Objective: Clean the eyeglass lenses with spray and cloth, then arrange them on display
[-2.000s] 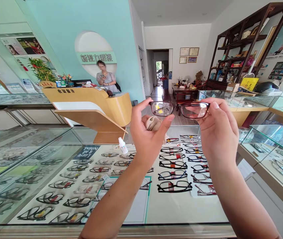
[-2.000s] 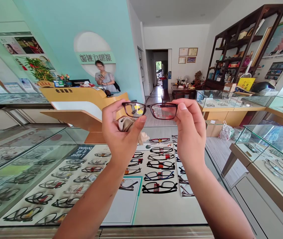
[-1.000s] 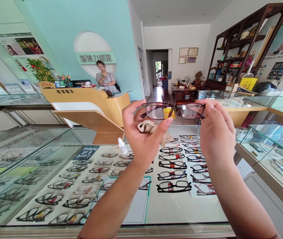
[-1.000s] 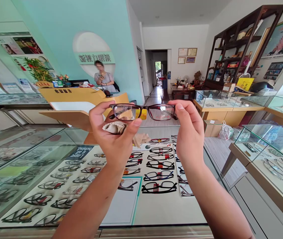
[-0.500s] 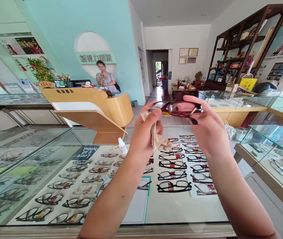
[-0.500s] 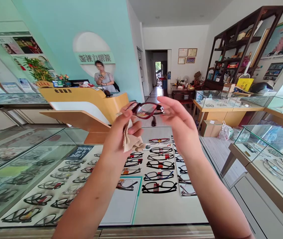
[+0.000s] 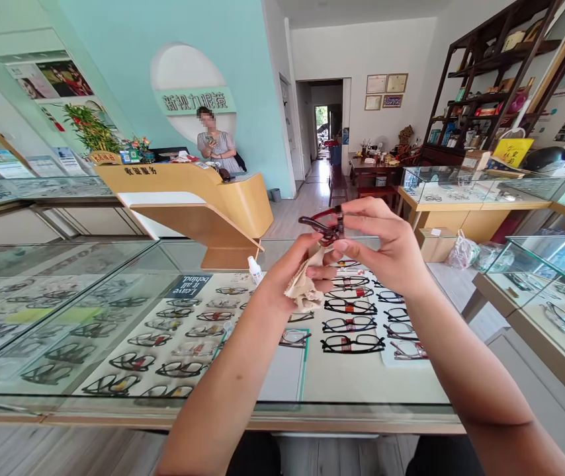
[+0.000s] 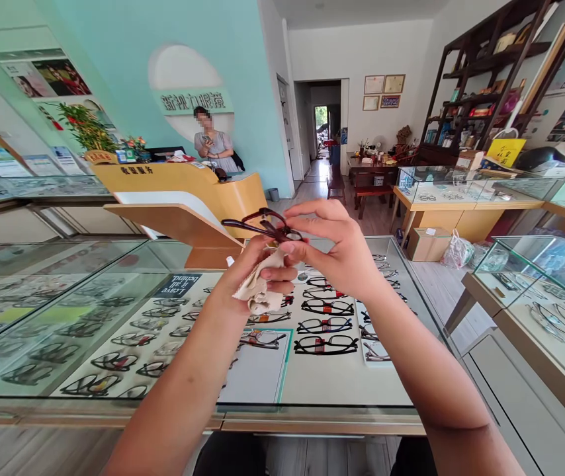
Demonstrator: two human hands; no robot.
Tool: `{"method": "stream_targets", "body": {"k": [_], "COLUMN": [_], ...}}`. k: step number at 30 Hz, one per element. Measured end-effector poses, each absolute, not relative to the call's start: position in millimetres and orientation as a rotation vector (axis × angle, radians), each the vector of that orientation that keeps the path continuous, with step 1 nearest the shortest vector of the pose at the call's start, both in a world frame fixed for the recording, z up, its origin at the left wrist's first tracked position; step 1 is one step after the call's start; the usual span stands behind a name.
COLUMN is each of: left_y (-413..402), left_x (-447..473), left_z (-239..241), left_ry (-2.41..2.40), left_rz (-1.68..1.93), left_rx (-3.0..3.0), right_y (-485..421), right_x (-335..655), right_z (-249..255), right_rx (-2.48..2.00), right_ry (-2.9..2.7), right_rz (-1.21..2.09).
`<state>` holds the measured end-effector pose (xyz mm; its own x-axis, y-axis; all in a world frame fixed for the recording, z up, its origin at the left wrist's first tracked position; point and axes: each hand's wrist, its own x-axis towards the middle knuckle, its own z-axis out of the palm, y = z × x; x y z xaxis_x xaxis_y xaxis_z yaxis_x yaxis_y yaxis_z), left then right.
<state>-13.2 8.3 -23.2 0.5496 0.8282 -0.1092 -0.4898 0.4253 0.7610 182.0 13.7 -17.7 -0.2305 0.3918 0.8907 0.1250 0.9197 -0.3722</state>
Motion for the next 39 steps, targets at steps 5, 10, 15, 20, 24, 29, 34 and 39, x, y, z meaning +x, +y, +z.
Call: {"method": "stream_targets", "body": {"k": [5,10,15,20,24,29,34,39], "left_y": [-21.8,-68.2,-97.1,-100.2,-98.1,-97.1,-98.2,-100.1], "left_x": [-49.4,-100.5,-136.0,-143.2,-142.9,-145.0,-146.9,-146.7], "left_z": [-63.8,-138.4,-207.4,-216.5,-215.3,-224.5,-227.8,-224.8], "left_ry": [0.646,0.881,1.198,1.009,0.992,1.003,1.019,1.032], "left_rz": [1.012,1.211,1.530,1.582,1.578,1.554,1.536,1.526], "left_rx": [0.792,0.938,0.864,0.822,0.836,0.844,0.863,0.864], "right_y": [16.2,21.5,40.9,71.8,102.9,133.3,145.9,151.0], "right_x": [157.4,149.8,138.0,107.4,79.9,56.7,40.5,31.5], "right_z": [-33.2,-43.1,-77.8,-115.2,-125.7,-130.2,-137.7,-139.9], "right_rx": [-0.437,-0.618,-0.791,-1.114,-1.432,-1.548,-1.607,-1.645], "right_ry": [-1.820,-1.895,-2.031,-2.221,-2.445,-2.560,-2.681,-2.761], "right_rz": [0.366,0.405,0.362,0.265,0.215,0.221,0.213,0.205]}}
